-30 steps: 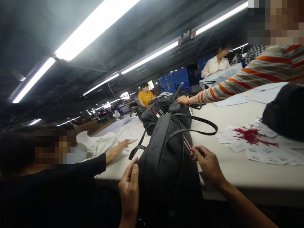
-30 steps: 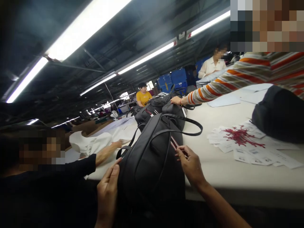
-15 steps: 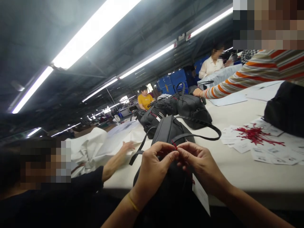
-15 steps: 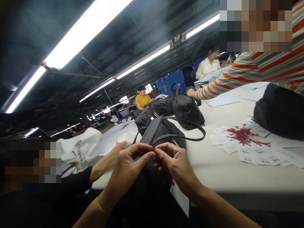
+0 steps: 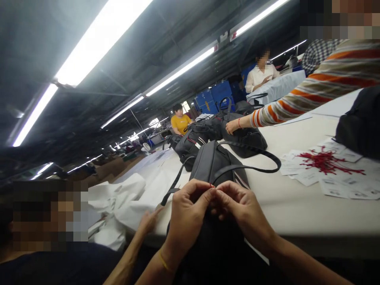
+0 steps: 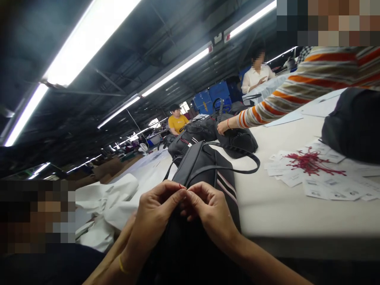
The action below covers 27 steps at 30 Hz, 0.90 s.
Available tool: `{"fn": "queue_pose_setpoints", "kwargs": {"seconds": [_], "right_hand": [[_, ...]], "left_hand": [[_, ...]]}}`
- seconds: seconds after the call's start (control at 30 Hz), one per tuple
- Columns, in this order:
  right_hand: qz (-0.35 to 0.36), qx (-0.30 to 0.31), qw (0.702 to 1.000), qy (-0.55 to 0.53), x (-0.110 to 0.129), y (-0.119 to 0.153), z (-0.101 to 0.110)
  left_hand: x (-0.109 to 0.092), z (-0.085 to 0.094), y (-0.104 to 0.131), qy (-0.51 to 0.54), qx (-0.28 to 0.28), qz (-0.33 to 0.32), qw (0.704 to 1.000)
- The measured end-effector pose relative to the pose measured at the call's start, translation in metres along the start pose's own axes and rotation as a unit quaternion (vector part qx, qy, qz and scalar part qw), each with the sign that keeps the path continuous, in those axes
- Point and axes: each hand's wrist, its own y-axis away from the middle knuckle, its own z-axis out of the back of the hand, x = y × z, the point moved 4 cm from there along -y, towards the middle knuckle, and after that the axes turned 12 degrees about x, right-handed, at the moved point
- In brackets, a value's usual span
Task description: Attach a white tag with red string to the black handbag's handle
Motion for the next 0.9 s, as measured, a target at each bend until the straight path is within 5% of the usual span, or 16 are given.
{"fn": "queue_pose_setpoints", "kwargs": {"seconds": [0.2,0.33,0.5,0.77,0.9], "right_hand": [[-0.021,-0.090,0.995,-0.037,-0.013,0.000,0.025],[-0.023,-0.128,0.990,0.057,-0.010,-0.009,0.050],[-0.052,-0.103,0.979,0.169,-0.003,-0.041,0.055],[-0.027,0.017,0.993,0.114,0.005,-0.064,0.039],[-0.030,0.018,0.993,0.112,0.005,-0.070,0.038]], "left_hand": [[0.012,0.008,-0.005,0.063,-0.021,0.004,0.998],[0.018,0.020,-0.021,0.033,-0.027,-0.005,0.999],[0.024,0.026,-0.049,-0.017,0.009,0.037,0.999],[0.033,0.021,-0.066,0.058,0.025,0.046,0.997],[0.034,0.018,-0.067,0.094,0.031,0.039,0.994]]}}
